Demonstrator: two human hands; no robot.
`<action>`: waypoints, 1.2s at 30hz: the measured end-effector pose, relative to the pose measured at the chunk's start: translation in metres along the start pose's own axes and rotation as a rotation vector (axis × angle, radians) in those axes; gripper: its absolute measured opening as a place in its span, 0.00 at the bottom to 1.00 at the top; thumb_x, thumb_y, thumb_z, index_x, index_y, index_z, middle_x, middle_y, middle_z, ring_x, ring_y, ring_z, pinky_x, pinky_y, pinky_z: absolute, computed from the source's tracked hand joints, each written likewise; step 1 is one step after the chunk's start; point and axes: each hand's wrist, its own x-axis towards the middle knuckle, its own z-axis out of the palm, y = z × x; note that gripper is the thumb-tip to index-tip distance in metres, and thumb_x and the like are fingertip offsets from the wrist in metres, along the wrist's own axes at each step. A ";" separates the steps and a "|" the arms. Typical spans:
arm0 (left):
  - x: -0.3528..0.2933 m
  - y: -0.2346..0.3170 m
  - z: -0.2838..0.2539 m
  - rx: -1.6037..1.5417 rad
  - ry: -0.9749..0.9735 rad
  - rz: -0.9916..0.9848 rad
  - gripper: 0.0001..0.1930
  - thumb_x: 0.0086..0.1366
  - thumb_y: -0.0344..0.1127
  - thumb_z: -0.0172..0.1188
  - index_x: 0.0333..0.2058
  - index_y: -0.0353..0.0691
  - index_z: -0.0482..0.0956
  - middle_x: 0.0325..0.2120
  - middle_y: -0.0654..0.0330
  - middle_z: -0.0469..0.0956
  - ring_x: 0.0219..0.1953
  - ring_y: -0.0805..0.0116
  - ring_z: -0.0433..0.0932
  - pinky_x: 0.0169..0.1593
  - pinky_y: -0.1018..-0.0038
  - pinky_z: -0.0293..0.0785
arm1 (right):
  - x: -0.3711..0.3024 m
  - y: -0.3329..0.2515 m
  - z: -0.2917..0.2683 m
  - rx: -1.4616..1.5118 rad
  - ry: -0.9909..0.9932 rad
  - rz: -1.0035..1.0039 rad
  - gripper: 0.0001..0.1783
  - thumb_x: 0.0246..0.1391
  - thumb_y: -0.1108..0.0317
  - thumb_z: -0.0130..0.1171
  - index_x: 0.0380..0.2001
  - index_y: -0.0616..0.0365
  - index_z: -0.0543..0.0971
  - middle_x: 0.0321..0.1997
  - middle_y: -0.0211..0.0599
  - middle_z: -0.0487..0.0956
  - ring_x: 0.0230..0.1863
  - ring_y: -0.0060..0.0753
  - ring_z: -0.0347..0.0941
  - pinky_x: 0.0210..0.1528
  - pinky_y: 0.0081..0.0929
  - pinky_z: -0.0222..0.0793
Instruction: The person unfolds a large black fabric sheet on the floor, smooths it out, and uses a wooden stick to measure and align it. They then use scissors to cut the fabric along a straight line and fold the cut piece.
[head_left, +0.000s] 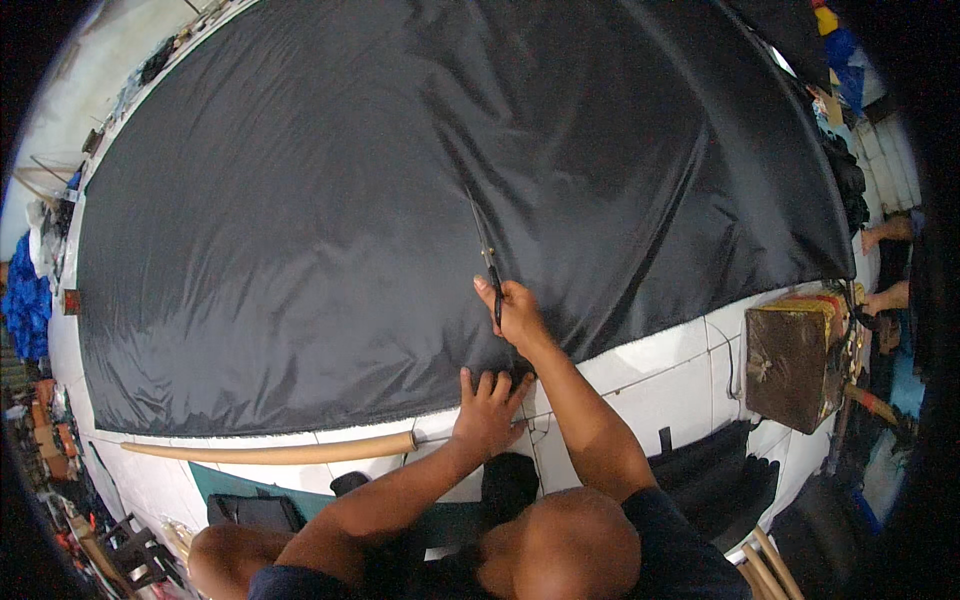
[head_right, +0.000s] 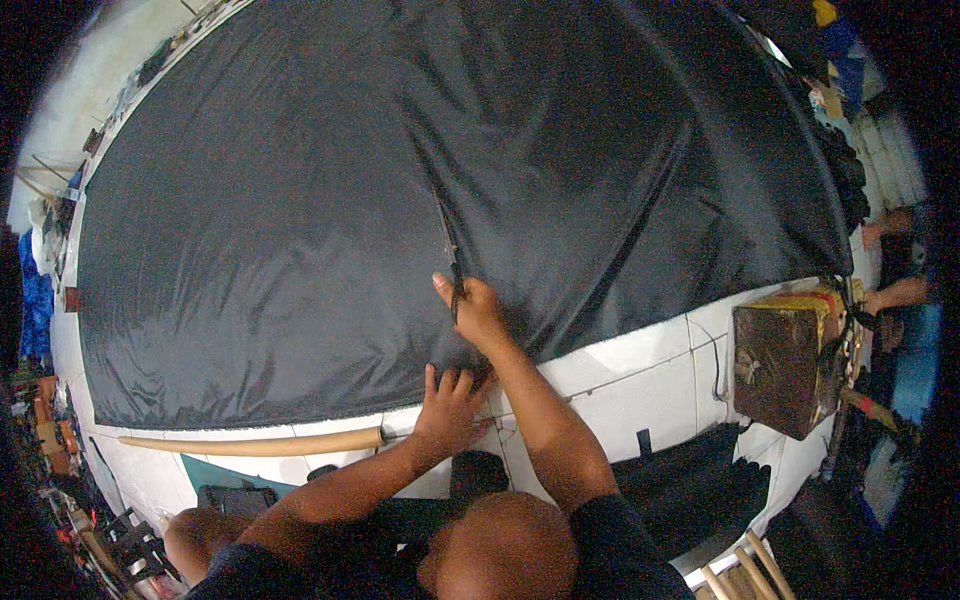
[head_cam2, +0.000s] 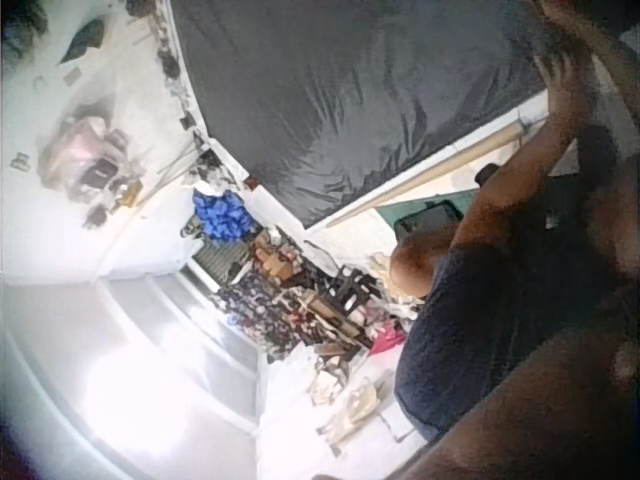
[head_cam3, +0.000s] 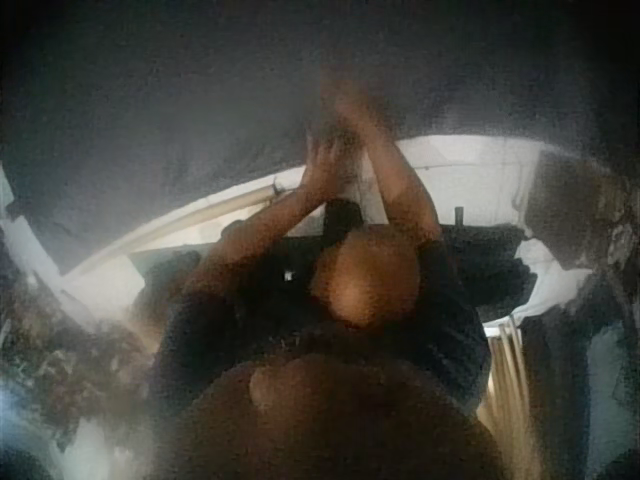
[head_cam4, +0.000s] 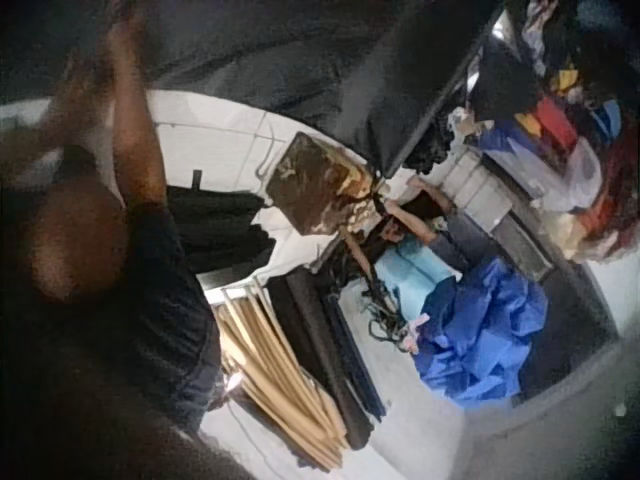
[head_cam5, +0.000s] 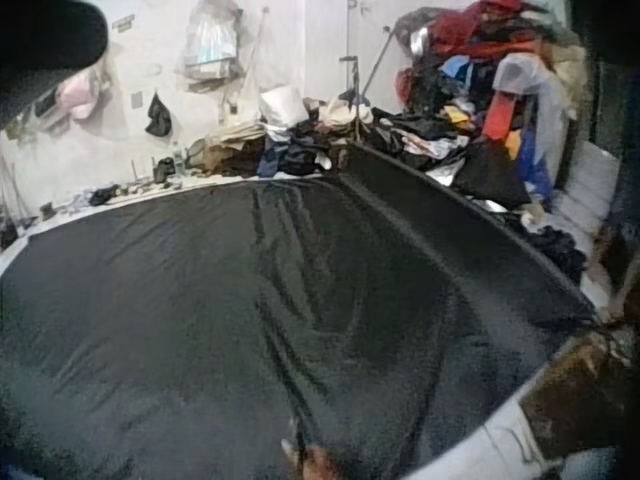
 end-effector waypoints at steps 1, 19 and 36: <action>0.000 -0.001 -0.001 -0.006 -0.019 -0.006 0.43 0.57 0.59 0.60 0.68 0.52 0.55 0.55 0.49 0.65 0.58 0.46 0.62 0.64 0.34 0.45 | 0.004 -0.004 0.001 -0.009 0.000 -0.010 0.32 0.53 0.37 0.60 0.18 0.57 0.70 0.14 0.33 0.69 0.15 0.29 0.68 0.20 0.31 0.64; 0.004 -0.004 -0.013 -0.112 -0.060 -0.015 0.40 0.57 0.48 0.62 0.67 0.53 0.57 0.53 0.55 0.67 0.57 0.52 0.65 0.62 0.32 0.50 | 0.168 -0.116 0.028 0.031 -0.014 -0.119 0.34 0.50 0.33 0.60 0.14 0.52 0.64 0.12 0.28 0.64 0.12 0.23 0.61 0.15 0.25 0.57; 0.112 -0.115 -0.164 -0.565 -0.385 -0.194 0.25 0.56 0.43 0.59 0.51 0.40 0.72 0.38 0.40 0.79 0.44 0.42 0.78 0.48 0.53 0.74 | 0.284 -0.178 0.027 -0.009 0.018 -0.109 0.32 0.50 0.38 0.63 0.14 0.56 0.70 0.13 0.32 0.68 0.14 0.26 0.65 0.18 0.27 0.61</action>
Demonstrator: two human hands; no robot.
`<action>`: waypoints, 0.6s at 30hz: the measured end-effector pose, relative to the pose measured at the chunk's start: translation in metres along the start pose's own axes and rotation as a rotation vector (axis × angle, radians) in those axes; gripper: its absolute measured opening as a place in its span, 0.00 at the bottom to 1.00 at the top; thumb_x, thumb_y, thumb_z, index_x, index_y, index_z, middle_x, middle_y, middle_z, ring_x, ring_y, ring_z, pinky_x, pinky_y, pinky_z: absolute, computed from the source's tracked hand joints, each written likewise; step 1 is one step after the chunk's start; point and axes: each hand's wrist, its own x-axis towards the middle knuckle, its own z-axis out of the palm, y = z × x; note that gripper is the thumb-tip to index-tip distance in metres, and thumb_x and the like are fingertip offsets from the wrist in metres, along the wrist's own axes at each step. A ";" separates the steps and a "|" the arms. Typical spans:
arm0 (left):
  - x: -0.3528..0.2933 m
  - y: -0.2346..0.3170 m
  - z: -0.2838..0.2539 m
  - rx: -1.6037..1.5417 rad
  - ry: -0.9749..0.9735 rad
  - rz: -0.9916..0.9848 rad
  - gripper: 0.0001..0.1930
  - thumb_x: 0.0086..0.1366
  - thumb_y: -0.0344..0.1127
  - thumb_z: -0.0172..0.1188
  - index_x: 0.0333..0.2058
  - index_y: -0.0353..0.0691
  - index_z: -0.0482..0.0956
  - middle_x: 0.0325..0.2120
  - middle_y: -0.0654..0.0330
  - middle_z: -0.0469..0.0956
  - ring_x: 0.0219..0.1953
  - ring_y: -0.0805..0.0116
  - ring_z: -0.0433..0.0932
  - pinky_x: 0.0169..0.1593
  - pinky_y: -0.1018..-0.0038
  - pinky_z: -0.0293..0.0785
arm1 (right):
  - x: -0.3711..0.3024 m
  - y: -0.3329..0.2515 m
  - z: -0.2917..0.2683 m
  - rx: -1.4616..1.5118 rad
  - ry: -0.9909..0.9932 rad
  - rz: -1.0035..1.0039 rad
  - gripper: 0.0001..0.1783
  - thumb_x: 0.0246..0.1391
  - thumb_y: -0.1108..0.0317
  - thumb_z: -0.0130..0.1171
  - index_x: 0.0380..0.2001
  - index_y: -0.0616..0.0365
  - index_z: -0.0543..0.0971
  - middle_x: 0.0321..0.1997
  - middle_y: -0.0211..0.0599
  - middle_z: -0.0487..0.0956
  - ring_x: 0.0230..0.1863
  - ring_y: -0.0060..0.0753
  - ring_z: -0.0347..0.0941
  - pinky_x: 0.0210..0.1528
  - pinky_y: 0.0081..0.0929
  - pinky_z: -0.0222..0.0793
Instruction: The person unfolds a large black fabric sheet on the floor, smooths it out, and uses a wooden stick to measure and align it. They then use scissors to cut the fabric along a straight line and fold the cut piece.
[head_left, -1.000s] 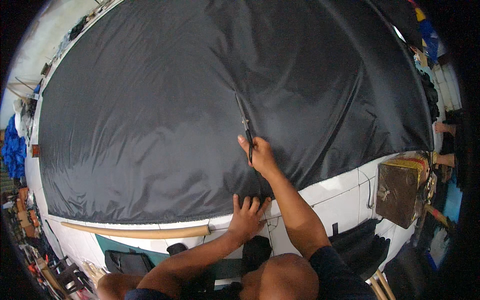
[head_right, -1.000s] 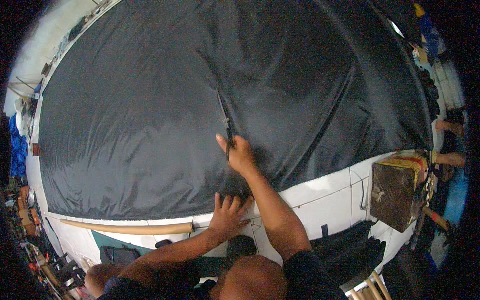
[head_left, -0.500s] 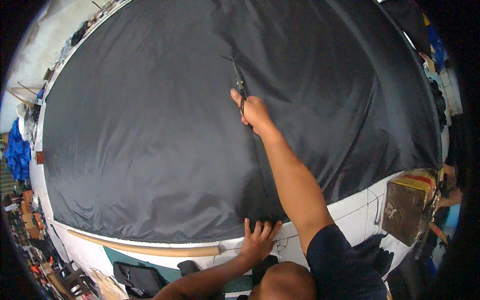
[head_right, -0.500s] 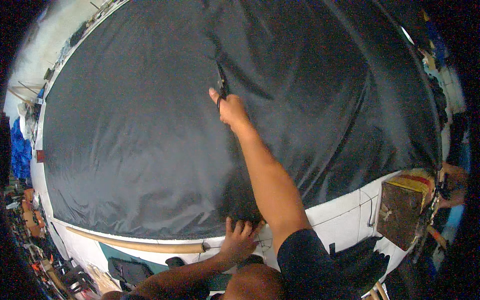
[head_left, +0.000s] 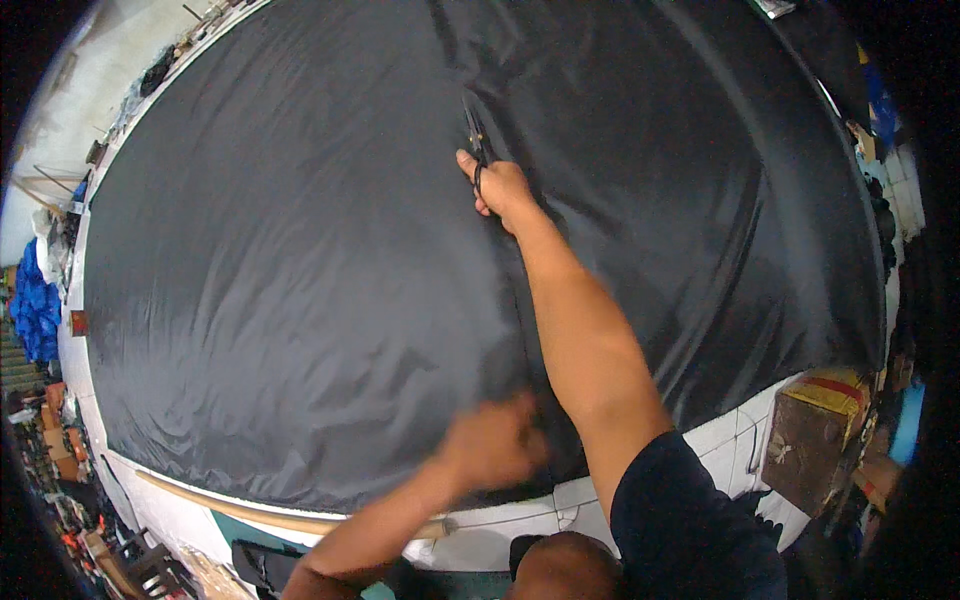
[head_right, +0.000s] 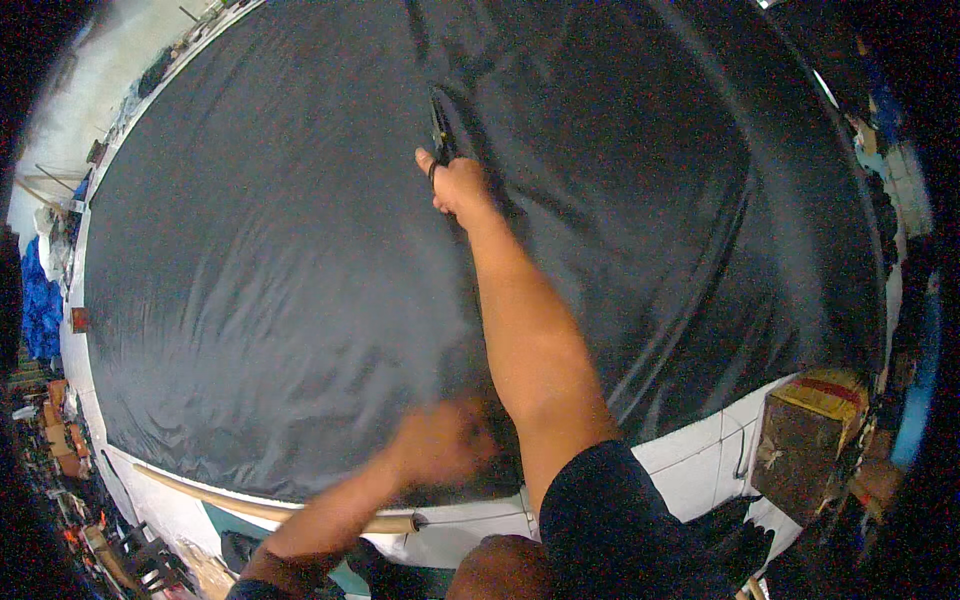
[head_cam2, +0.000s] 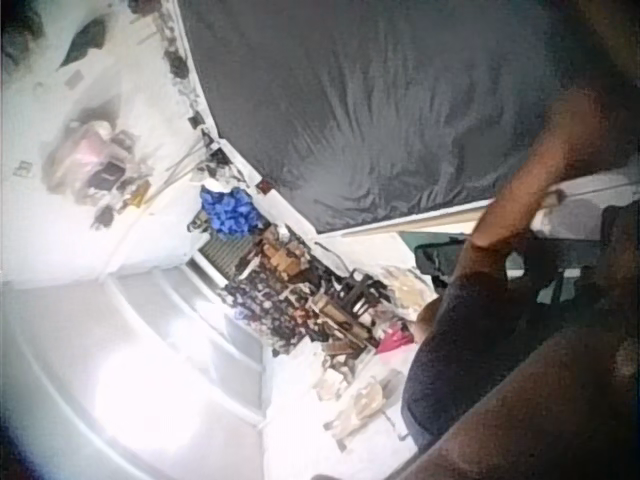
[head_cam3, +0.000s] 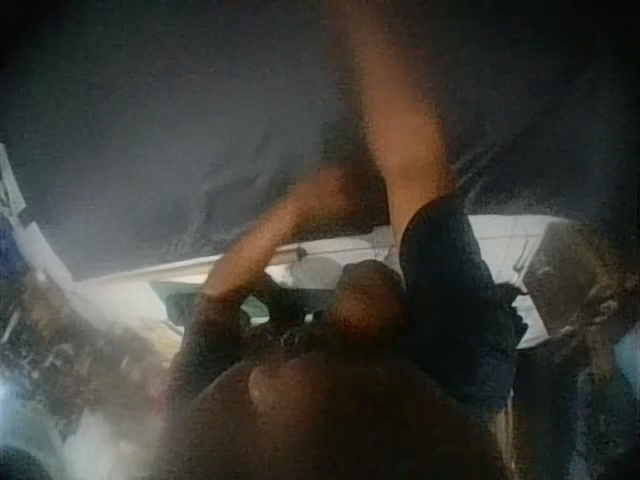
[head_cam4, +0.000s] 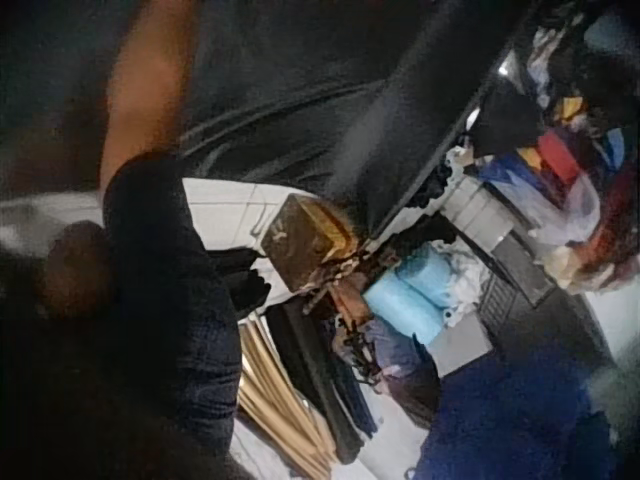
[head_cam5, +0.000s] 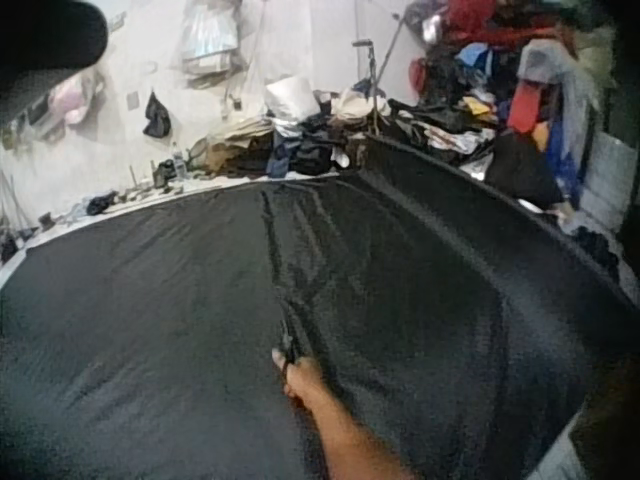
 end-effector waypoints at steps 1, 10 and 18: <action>0.029 -0.025 -0.017 -0.141 0.421 -0.060 0.20 0.57 0.42 0.57 0.46 0.38 0.73 0.39 0.41 0.79 0.45 0.43 0.77 0.48 0.55 0.74 | -0.003 -0.003 0.001 -0.031 0.031 -0.028 0.32 0.52 0.40 0.62 0.13 0.57 0.70 0.14 0.34 0.70 0.14 0.27 0.65 0.17 0.27 0.62; 0.148 -0.094 -0.093 0.343 0.972 -0.111 0.44 0.62 0.64 0.49 0.68 0.41 0.53 0.69 0.42 0.45 0.72 0.44 0.40 0.70 0.48 0.34 | -0.004 -0.014 0.015 -0.031 0.016 -0.005 0.31 0.54 0.39 0.60 0.16 0.55 0.69 0.13 0.30 0.69 0.13 0.23 0.65 0.16 0.25 0.60; 0.147 -0.088 -0.102 0.245 0.896 -0.129 0.46 0.56 0.63 0.57 0.67 0.43 0.56 0.69 0.44 0.46 0.72 0.46 0.42 0.71 0.48 0.35 | 0.002 -0.007 0.013 -0.015 0.041 0.056 0.27 0.54 0.43 0.62 0.19 0.54 0.69 0.12 0.27 0.68 0.12 0.21 0.64 0.16 0.24 0.59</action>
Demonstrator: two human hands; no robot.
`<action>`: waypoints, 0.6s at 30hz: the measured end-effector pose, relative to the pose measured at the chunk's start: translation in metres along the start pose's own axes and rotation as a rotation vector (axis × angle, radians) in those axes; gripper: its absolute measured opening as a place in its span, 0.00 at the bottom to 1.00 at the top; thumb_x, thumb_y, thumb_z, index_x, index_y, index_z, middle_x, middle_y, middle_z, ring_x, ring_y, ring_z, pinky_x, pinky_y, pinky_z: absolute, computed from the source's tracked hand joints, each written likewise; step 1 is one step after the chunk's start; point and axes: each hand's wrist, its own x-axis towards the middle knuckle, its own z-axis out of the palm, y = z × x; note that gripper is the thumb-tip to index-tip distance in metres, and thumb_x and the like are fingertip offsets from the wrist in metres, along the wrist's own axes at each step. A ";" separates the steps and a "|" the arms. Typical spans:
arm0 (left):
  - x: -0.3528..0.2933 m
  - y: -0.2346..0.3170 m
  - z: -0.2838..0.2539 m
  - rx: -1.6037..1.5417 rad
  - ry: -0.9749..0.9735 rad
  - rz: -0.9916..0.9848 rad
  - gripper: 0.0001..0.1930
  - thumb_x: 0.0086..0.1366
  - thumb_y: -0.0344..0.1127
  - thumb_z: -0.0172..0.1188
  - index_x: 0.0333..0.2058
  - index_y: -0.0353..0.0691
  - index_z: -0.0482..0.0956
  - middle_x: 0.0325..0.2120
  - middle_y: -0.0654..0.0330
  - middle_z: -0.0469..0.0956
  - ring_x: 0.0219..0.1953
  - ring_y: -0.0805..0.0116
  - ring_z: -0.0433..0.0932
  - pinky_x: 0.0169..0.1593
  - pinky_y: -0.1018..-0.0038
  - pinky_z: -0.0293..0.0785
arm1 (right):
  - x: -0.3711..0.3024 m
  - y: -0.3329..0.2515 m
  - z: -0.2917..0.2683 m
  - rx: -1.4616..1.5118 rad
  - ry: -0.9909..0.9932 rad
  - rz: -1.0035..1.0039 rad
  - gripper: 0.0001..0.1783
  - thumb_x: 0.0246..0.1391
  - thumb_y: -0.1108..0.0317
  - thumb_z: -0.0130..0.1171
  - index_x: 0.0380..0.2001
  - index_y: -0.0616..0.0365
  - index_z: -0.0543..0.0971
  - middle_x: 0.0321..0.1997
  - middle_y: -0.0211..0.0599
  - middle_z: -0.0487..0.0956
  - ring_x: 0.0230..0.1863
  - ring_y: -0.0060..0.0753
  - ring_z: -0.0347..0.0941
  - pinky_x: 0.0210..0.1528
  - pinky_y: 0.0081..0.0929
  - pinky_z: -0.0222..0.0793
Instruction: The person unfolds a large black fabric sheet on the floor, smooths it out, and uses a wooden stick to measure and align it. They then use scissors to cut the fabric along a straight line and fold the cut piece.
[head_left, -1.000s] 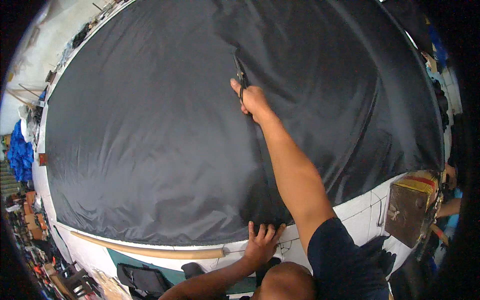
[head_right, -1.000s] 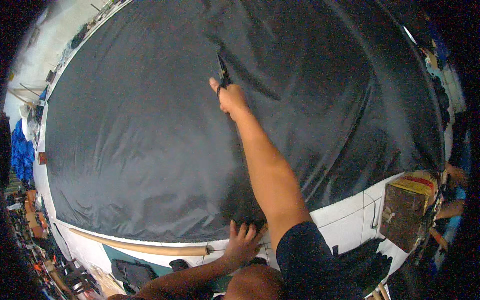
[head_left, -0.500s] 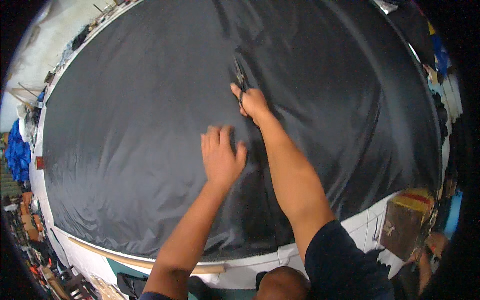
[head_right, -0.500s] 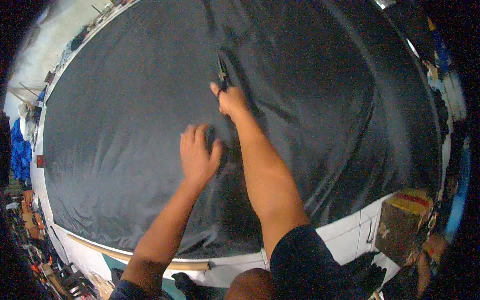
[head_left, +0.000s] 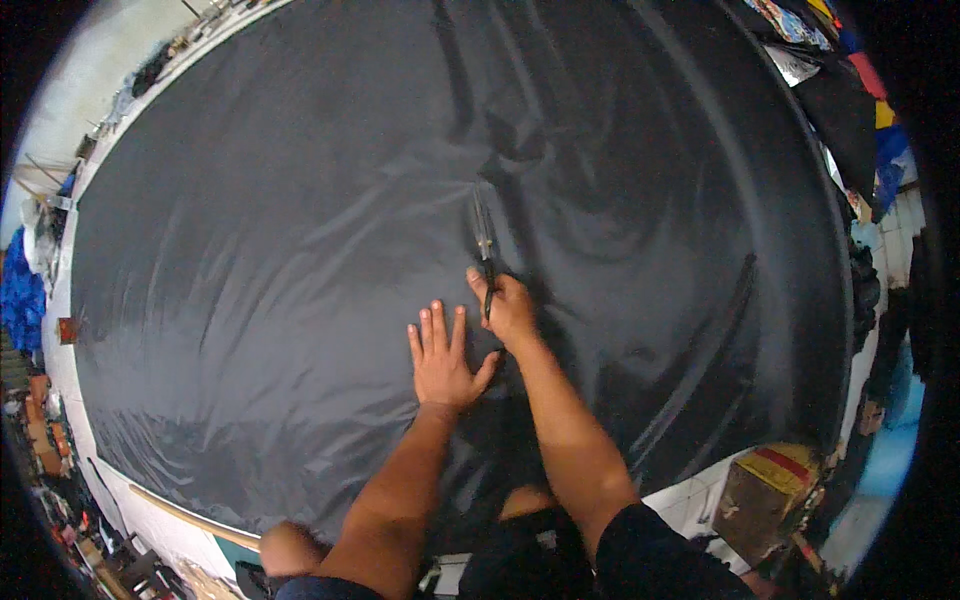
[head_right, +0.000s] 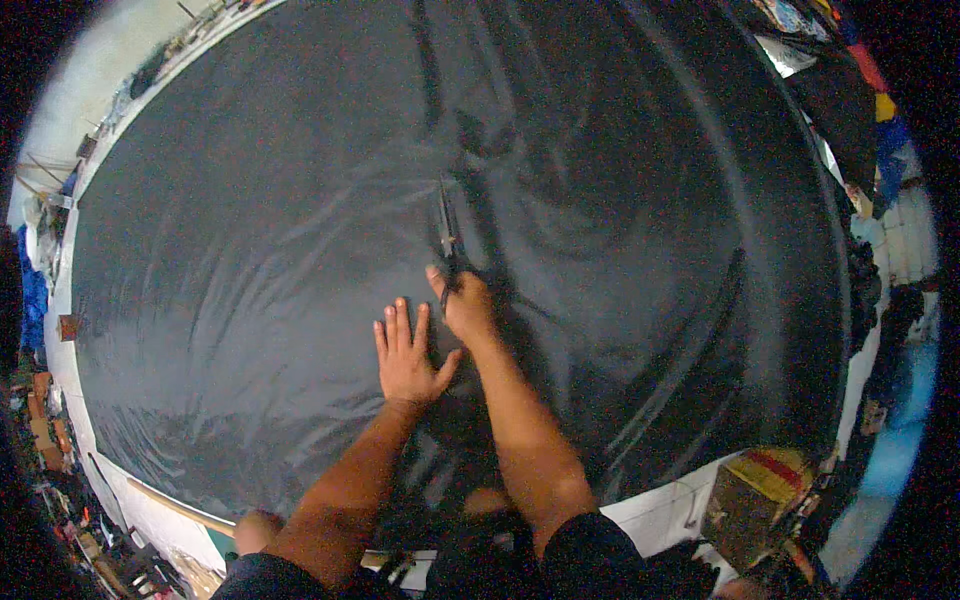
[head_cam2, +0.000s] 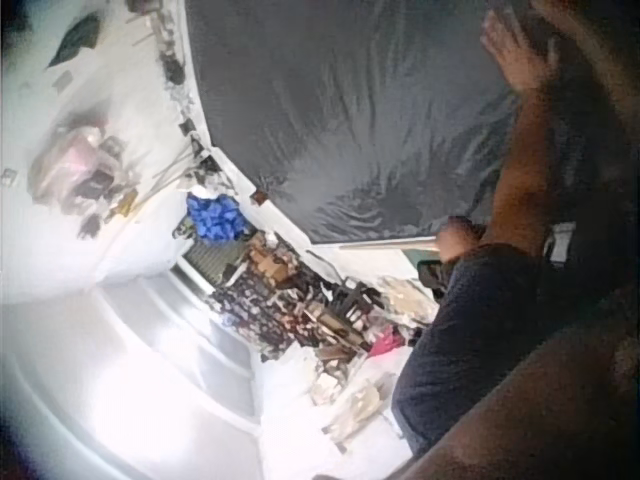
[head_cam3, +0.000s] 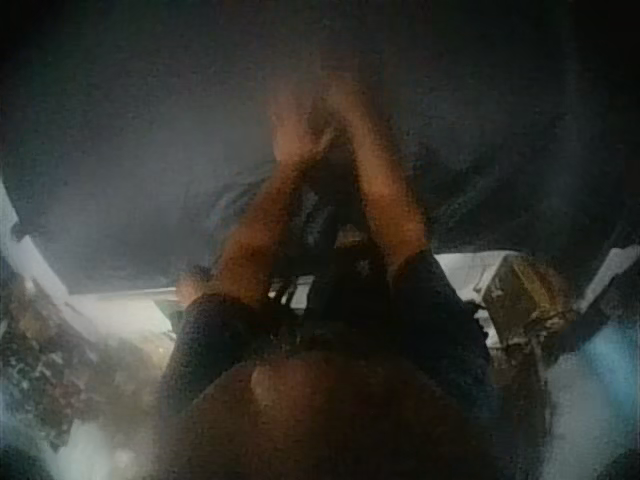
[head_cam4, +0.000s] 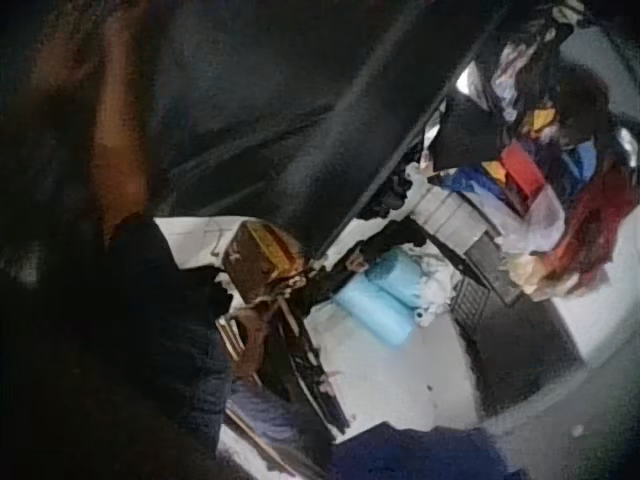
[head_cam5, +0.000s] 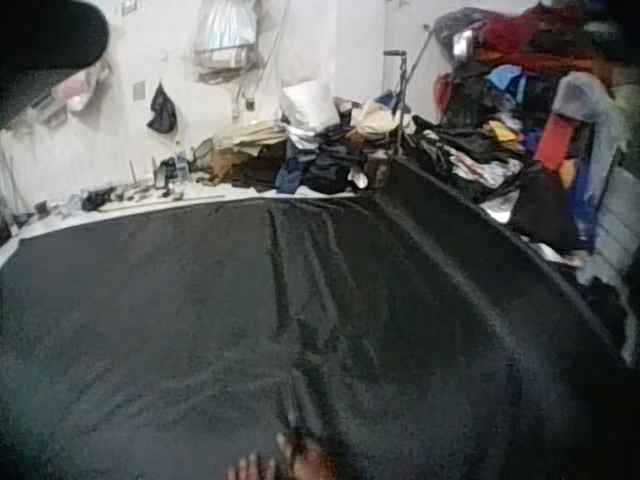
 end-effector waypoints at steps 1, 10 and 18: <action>0.000 -0.003 0.002 -0.010 -0.001 -0.011 0.46 0.56 0.64 0.57 0.67 0.44 0.57 0.69 0.45 0.46 0.72 0.47 0.41 0.71 0.49 0.34 | -0.005 -0.002 0.003 0.094 -0.017 0.039 0.26 0.54 0.44 0.63 0.20 0.53 0.70 0.12 0.26 0.67 0.13 0.21 0.64 0.16 0.23 0.59; 0.009 -0.007 0.005 -0.040 -0.092 -0.038 0.48 0.52 0.65 0.60 0.65 0.41 0.59 0.67 0.38 0.50 0.69 0.38 0.48 0.68 0.42 0.39 | 0.006 -0.011 0.006 0.065 0.009 -0.014 0.22 0.59 0.48 0.61 0.21 0.52 0.70 0.14 0.23 0.67 0.14 0.16 0.62 0.18 0.20 0.57; 0.002 -0.012 0.010 -0.011 -0.157 -0.036 0.49 0.51 0.65 0.62 0.65 0.41 0.58 0.66 0.35 0.51 0.68 0.34 0.48 0.67 0.38 0.40 | 0.118 -0.087 0.022 0.078 -0.051 0.030 0.26 0.55 0.42 0.61 0.20 0.51 0.69 0.14 0.23 0.65 0.14 0.19 0.60 0.17 0.22 0.54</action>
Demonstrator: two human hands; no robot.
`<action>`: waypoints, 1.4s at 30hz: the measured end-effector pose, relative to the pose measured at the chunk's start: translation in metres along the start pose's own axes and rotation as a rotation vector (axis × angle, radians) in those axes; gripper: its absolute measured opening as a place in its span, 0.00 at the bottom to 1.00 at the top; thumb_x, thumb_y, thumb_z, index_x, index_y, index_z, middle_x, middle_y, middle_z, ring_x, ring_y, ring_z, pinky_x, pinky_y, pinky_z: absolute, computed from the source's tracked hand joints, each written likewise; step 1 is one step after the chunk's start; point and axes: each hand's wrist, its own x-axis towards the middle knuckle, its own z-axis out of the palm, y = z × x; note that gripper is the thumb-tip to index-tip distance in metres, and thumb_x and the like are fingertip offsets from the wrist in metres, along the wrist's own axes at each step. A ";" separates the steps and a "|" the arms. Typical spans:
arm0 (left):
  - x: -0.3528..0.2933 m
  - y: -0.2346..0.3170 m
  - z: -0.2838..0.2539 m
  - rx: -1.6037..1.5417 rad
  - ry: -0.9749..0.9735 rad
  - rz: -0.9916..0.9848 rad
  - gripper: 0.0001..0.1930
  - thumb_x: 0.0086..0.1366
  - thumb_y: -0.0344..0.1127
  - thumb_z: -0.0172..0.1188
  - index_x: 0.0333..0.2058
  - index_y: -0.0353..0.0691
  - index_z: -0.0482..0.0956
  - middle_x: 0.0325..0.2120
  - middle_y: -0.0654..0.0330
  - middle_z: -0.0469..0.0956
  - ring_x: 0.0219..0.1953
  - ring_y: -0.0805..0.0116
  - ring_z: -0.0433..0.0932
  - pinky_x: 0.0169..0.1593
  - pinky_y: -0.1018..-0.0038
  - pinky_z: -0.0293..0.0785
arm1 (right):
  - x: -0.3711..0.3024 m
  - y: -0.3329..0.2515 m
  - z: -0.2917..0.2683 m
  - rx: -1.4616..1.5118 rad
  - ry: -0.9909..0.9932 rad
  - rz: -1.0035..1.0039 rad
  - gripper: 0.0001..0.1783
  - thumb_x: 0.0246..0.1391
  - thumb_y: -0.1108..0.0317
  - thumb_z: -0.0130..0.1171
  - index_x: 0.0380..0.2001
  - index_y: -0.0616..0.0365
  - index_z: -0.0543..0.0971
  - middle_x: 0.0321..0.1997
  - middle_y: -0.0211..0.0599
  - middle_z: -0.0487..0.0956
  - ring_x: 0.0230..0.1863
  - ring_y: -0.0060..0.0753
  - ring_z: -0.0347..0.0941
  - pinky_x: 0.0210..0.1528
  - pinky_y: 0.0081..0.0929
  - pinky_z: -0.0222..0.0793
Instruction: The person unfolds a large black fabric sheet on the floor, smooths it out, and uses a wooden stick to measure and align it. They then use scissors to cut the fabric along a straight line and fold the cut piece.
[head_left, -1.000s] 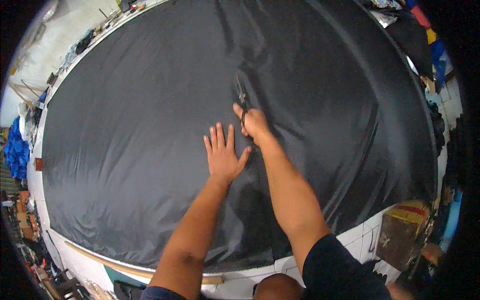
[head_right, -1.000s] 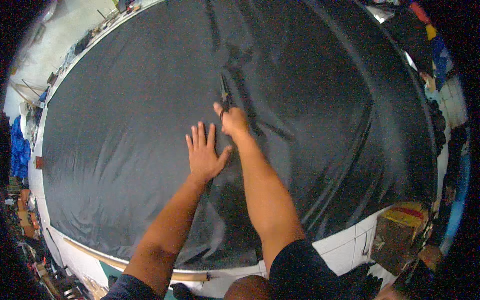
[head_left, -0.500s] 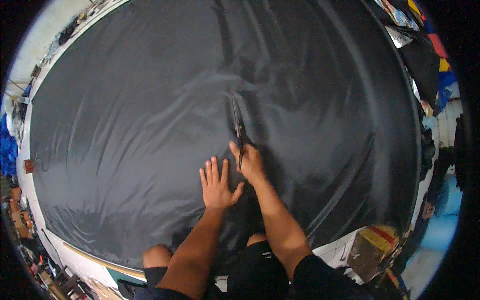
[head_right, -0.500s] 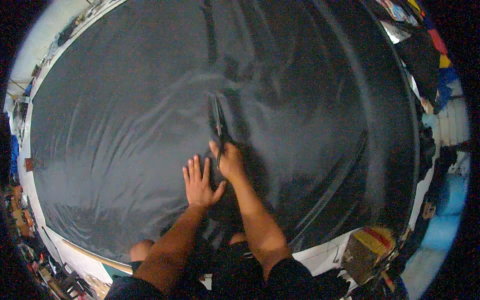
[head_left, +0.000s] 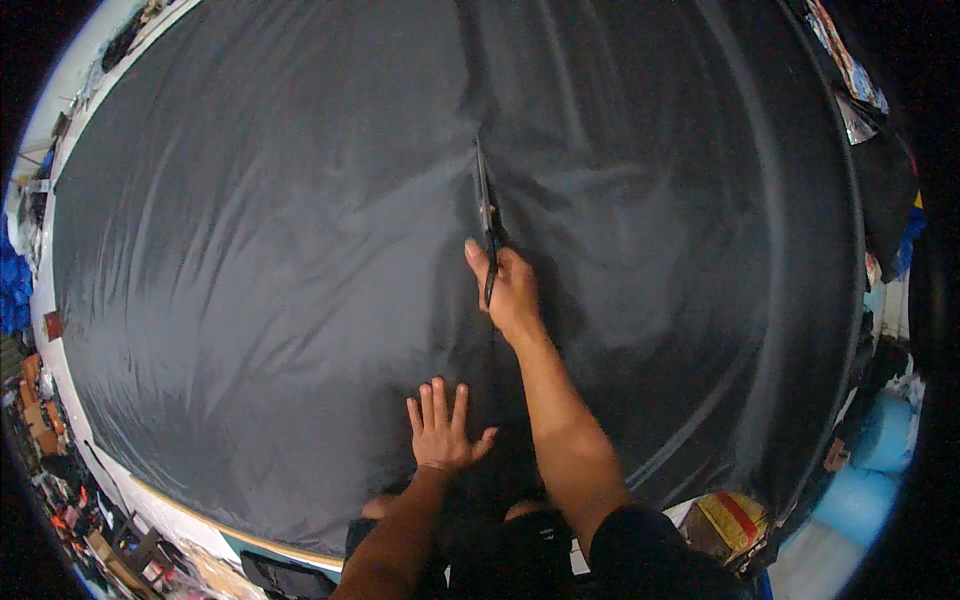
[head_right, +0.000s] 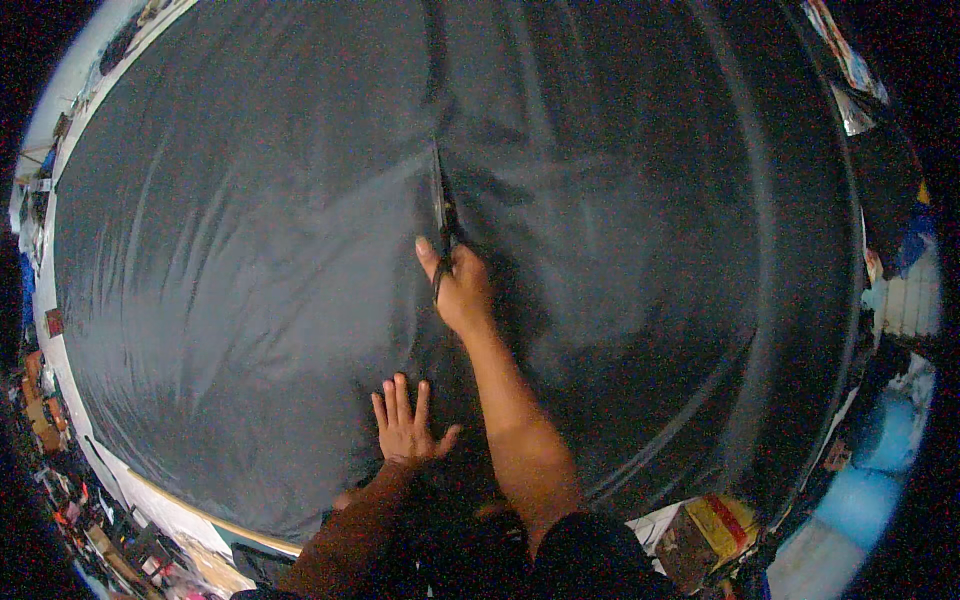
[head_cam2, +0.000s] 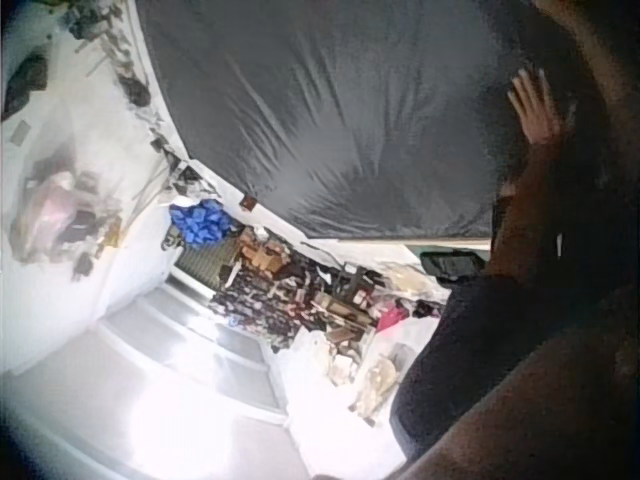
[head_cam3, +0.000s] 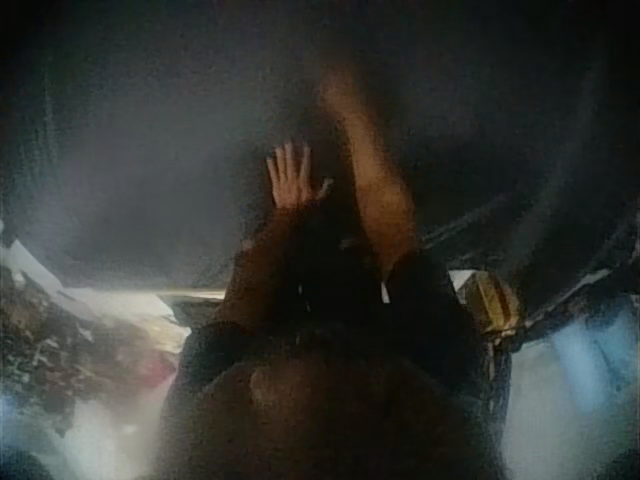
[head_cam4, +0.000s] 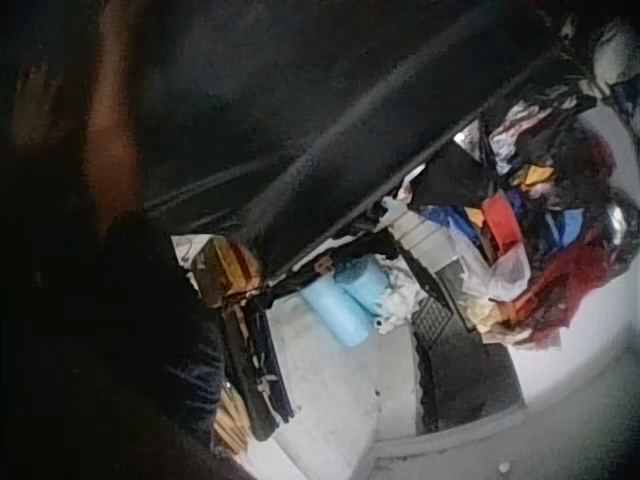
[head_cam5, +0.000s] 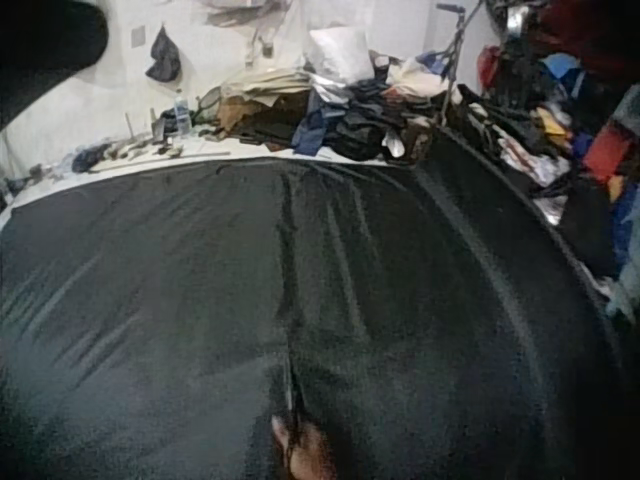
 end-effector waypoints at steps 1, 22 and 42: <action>-0.001 0.000 0.001 -0.006 0.004 0.004 0.49 0.51 0.65 0.62 0.65 0.41 0.58 0.66 0.35 0.51 0.68 0.34 0.48 0.67 0.37 0.40 | 0.012 -0.010 0.002 -0.001 -0.002 0.019 0.27 0.54 0.41 0.61 0.19 0.51 0.68 0.14 0.23 0.65 0.13 0.19 0.60 0.16 0.23 0.54; 0.044 -0.009 -0.067 -0.310 0.144 -0.042 0.40 0.53 0.58 0.62 0.60 0.42 0.67 0.60 0.41 0.62 0.61 0.42 0.60 0.63 0.45 0.49 | 0.184 -0.095 0.026 -0.111 0.010 -0.105 0.30 0.50 0.39 0.65 0.18 0.55 0.68 0.15 0.30 0.68 0.13 0.24 0.63 0.16 0.25 0.58; 0.430 -0.067 -0.132 0.060 0.374 -0.203 0.38 0.63 0.55 0.51 0.67 0.44 0.56 0.68 0.42 0.48 0.70 0.41 0.46 0.70 0.47 0.38 | 0.213 -0.134 0.041 -0.126 0.085 -0.183 0.28 0.55 0.43 0.61 0.16 0.51 0.66 0.12 0.24 0.64 0.12 0.19 0.60 0.15 0.23 0.55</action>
